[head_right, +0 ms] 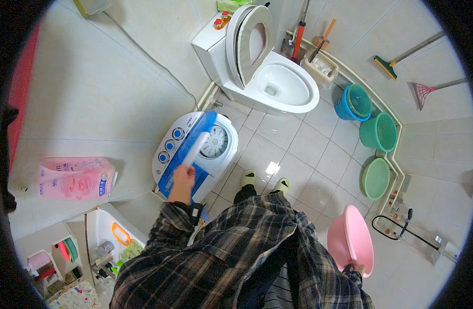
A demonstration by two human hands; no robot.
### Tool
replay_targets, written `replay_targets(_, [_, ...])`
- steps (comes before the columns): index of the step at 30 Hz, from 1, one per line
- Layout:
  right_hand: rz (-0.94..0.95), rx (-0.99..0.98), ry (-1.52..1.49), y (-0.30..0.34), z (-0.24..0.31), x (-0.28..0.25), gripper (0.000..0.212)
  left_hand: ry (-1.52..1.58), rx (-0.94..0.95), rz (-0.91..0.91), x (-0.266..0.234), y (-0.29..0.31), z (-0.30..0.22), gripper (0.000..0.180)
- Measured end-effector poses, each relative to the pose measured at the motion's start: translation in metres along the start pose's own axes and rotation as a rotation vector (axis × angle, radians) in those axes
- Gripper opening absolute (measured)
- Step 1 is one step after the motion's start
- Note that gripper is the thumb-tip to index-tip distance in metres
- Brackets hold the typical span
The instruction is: The person places a cloth into a portable washing machine, closes the lid, and then fills a pink basin with water from a wall-mounted faucet. The basin is set down near the machine.
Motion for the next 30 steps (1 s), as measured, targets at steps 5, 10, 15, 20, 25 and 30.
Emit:
replay_targets(5, [-0.04,-0.008,0.128,0.049,0.013,0.008,0.041,-1.102,0.336,0.221,0.022,0.008,0.073,0.026])
replay_targets(10, [-0.087,-0.203,0.153,0.089,0.046,-0.01,0.046,-1.58,0.697,0.085,0.045,-0.025,0.1,0.045])
replay_targets(15, [-0.072,-0.253,0.319,0.111,0.079,-0.016,0.056,-1.365,0.166,0.271,0.035,-0.062,0.127,0.052])
replay_targets(20, [-0.133,-0.192,0.237,0.127,0.083,-0.02,0.058,-1.417,0.04,0.218,0.033,-0.055,0.122,0.063])
replay_targets(25, [-0.145,-0.299,0.085,0.115,0.077,-0.012,0.055,-1.44,0.171,0.285,0.04,-0.05,0.115,0.072])
replay_targets(30, [0.043,-0.117,0.164,0.05,0.064,-0.023,0.058,-1.771,0.551,0.317,0.037,-0.059,0.111,0.079])
Point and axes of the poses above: each hand's wrist, its own y-axis away from the middle knuckle, its own x-axis out of the palm, z = x × y, the point moved 10 cm from there along -y, towards the middle knuckle, and after that the axes turned 8 degrees about -y, right-handed, at the moved point
